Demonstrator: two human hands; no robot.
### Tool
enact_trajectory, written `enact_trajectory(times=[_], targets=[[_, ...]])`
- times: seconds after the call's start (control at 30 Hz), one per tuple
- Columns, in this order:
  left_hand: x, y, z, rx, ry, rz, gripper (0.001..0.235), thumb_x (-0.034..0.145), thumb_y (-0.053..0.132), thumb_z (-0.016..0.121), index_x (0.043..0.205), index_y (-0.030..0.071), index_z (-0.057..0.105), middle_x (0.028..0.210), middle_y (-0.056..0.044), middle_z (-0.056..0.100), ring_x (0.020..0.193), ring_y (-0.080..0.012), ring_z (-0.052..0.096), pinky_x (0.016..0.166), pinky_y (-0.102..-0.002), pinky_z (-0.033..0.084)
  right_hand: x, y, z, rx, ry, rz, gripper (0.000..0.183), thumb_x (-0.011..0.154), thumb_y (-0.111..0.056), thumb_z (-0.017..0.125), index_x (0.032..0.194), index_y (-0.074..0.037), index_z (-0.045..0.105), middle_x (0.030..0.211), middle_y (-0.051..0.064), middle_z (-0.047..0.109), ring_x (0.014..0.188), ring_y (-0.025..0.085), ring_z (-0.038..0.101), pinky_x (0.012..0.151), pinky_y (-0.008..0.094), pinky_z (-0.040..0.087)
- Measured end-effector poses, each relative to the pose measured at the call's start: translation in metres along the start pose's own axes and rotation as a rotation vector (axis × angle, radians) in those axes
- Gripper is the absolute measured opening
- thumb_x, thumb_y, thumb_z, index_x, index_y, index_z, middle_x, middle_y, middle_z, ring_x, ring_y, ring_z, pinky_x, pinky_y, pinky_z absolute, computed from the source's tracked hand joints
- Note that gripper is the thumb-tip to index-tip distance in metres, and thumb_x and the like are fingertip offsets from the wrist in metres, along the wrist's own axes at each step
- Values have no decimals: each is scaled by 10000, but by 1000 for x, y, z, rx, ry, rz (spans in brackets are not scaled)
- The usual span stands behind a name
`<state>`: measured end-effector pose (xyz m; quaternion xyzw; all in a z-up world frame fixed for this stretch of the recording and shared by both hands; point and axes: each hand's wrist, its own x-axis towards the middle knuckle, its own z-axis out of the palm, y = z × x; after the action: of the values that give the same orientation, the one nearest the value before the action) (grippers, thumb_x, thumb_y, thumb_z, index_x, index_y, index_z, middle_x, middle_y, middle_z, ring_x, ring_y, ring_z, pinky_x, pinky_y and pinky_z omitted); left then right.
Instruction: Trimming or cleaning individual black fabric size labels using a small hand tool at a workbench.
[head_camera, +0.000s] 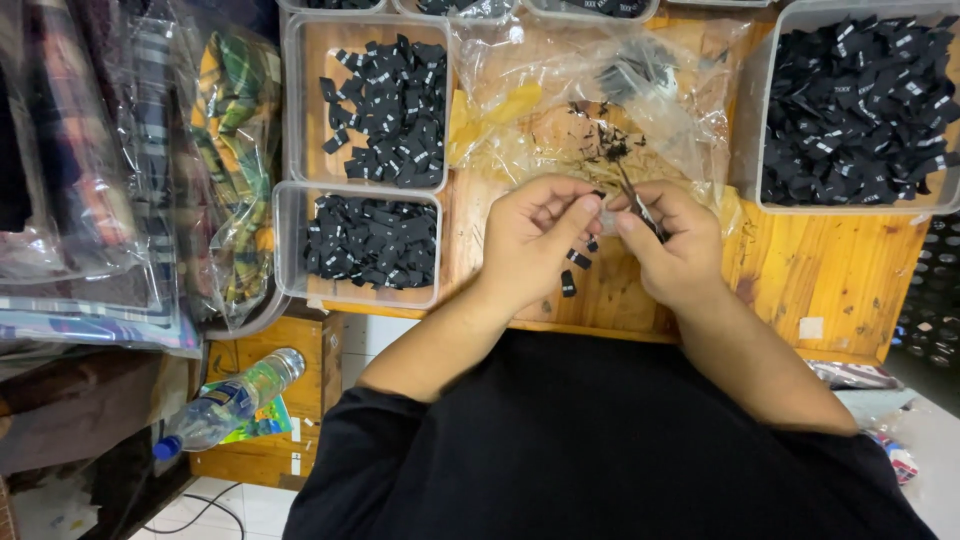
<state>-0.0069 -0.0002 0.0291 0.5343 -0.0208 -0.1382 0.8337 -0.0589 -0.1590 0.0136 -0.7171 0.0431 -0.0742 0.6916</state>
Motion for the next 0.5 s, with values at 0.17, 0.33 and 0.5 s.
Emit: enact_trajectory(times=[0.17, 0.33, 0.5], targets=[[2, 0, 0, -105, 37, 5, 67, 963, 6, 669, 1009, -14, 714, 809, -113, 723, 707, -134, 725, 602, -211, 590, 3, -3, 1, -15, -69, -32, 240, 1069, -127, 547, 1045, 48, 711, 511, 27, 450, 471, 87, 327, 473, 211, 329], [3, -1, -10, -46, -7, 45, 72, 986, -12, 635, 1022, -13, 697, 774, -72, 671, 702, -80, 659, 600, -199, 543, 3, 0, 1, -107, -84, -59, 230, 1061, -100, 561, 1000, 38, 734, 469, 28, 460, 431, 108, 338, 455, 238, 343], [3, 5, -8, 93, -23, 229, 78, 991, -33, 595, 1007, -12, 669, 731, -48, 604, 678, -60, 614, 587, -196, 513, 8, -5, 2, -292, -101, -190, 169, 1037, -94, 639, 977, 9, 758, 449, 78, 419, 433, 189, 381, 469, 297, 381]])
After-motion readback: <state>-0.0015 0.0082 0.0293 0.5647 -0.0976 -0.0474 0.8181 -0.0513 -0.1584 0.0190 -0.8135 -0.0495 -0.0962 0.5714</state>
